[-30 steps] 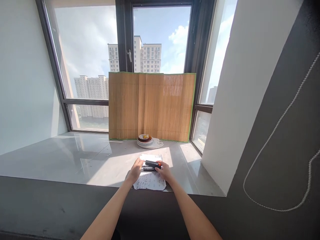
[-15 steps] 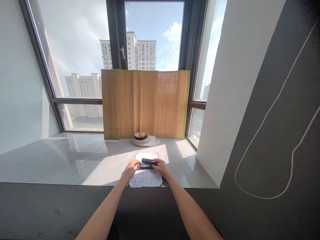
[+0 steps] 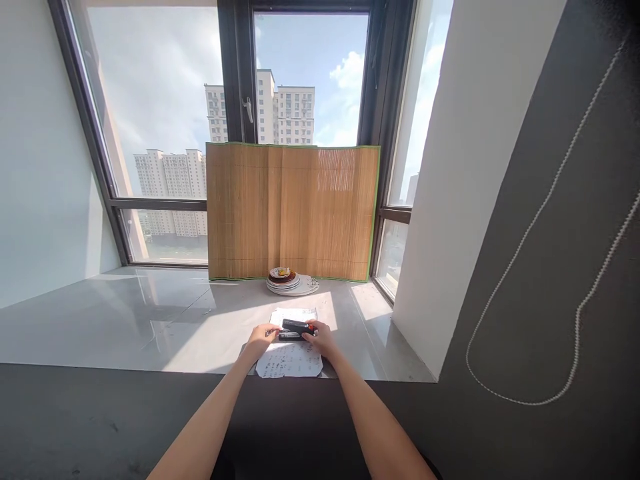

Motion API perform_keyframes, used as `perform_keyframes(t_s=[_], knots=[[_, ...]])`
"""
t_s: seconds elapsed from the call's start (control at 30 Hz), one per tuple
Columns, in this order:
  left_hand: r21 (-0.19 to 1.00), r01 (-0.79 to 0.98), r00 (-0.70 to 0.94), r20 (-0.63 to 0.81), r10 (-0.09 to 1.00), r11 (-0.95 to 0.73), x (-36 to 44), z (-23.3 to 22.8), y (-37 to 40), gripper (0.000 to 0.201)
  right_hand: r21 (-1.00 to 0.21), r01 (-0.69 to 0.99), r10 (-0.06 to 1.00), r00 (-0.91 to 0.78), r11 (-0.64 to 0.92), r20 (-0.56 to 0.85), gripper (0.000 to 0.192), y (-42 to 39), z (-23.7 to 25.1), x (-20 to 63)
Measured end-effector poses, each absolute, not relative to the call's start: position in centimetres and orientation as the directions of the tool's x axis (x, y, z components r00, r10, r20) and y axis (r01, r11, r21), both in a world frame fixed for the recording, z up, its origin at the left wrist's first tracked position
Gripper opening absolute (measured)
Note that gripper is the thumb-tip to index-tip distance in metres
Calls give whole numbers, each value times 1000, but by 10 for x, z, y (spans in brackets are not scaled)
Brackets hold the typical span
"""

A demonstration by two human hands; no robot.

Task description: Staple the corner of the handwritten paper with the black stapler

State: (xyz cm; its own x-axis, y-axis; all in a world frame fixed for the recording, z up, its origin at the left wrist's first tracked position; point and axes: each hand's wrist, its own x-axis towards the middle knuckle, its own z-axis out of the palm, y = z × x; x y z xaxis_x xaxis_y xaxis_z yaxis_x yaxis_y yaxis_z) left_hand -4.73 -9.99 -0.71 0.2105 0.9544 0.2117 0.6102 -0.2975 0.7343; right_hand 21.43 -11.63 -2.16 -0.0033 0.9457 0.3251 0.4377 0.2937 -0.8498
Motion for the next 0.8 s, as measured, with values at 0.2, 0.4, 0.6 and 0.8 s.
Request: perform_keyframes(t_s=[0.2,0.4,0.6,0.8], knots=[[725,632,193,195,962,-274,-47,-4,-103,31,-844,453,947,-1,287,321,32,-118,-20,213],[738,632,101,223,969,-236,-52,-3,-104,33,-825,501,946,33,263,321,34,-117,-20,213],[800,562,64,211,975,-210,-57,-8,-105,35,-790,548,933,47,275,358,35,-117,-18,215],[870,455,215,101,971,-191,-52,-12,-100,70,-780,552,938,-10,294,346,36,-112,-24,216]])
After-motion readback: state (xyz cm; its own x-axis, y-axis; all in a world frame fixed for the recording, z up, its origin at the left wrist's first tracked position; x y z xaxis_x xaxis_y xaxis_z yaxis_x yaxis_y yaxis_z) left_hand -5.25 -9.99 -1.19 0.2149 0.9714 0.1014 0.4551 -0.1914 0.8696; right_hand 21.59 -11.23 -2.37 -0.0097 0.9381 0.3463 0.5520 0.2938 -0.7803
